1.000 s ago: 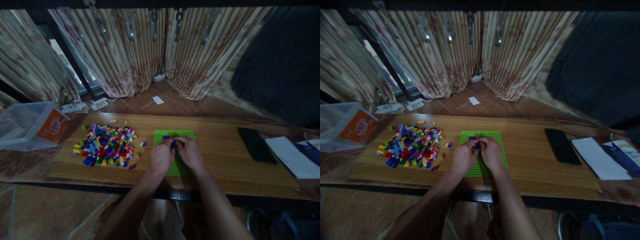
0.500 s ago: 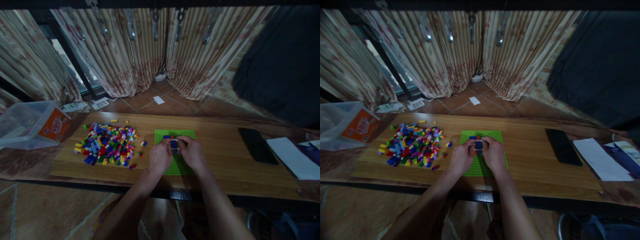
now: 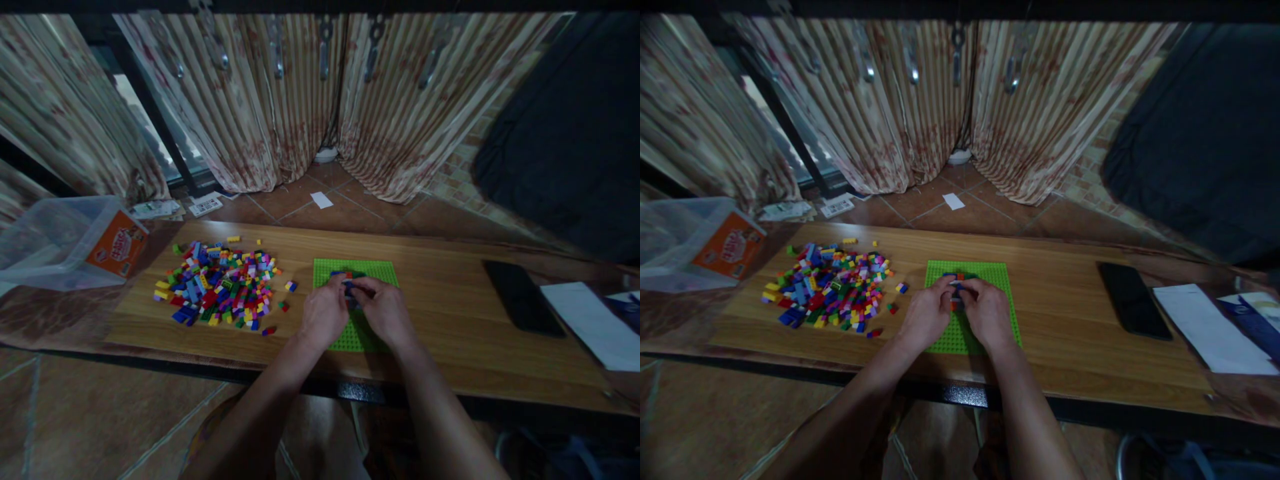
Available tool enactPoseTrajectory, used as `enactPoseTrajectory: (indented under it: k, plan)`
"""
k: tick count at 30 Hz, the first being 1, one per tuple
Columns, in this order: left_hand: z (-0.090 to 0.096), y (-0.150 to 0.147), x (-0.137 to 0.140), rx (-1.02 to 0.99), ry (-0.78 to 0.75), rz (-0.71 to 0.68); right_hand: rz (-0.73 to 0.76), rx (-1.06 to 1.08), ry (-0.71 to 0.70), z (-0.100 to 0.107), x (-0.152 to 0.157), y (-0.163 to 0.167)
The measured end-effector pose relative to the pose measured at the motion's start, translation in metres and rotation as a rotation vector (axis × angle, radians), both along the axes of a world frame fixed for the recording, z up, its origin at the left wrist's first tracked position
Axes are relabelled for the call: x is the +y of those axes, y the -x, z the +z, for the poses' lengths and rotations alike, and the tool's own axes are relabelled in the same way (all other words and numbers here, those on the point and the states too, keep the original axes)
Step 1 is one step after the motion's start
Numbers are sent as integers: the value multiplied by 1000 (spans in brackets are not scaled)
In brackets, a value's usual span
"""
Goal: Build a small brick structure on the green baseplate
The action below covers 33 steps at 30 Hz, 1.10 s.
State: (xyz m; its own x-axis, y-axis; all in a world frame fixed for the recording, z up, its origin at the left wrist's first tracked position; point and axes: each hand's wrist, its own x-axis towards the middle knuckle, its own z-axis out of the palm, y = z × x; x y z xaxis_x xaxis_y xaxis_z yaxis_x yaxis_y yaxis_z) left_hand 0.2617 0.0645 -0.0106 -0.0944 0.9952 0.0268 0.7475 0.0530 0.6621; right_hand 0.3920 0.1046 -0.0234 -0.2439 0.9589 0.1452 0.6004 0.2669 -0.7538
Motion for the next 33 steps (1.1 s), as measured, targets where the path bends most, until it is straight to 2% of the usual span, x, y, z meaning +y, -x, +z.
enactPoseTrajectory:
  k: [7,13,25,33]
  plan:
    - [-2,-2,-3,-94,-3,-17,-51,67,-36,-5,-4,1]
    - [-5,-5,-6,-148,-36,-35,-70,23,-70,-4,-5,2]
    - [-1,-6,-5,-130,1,10,-2,-90,-151,1,-7,1]
    - [4,4,-3,-121,-21,117,-165,-3,-227,3,0,-9]
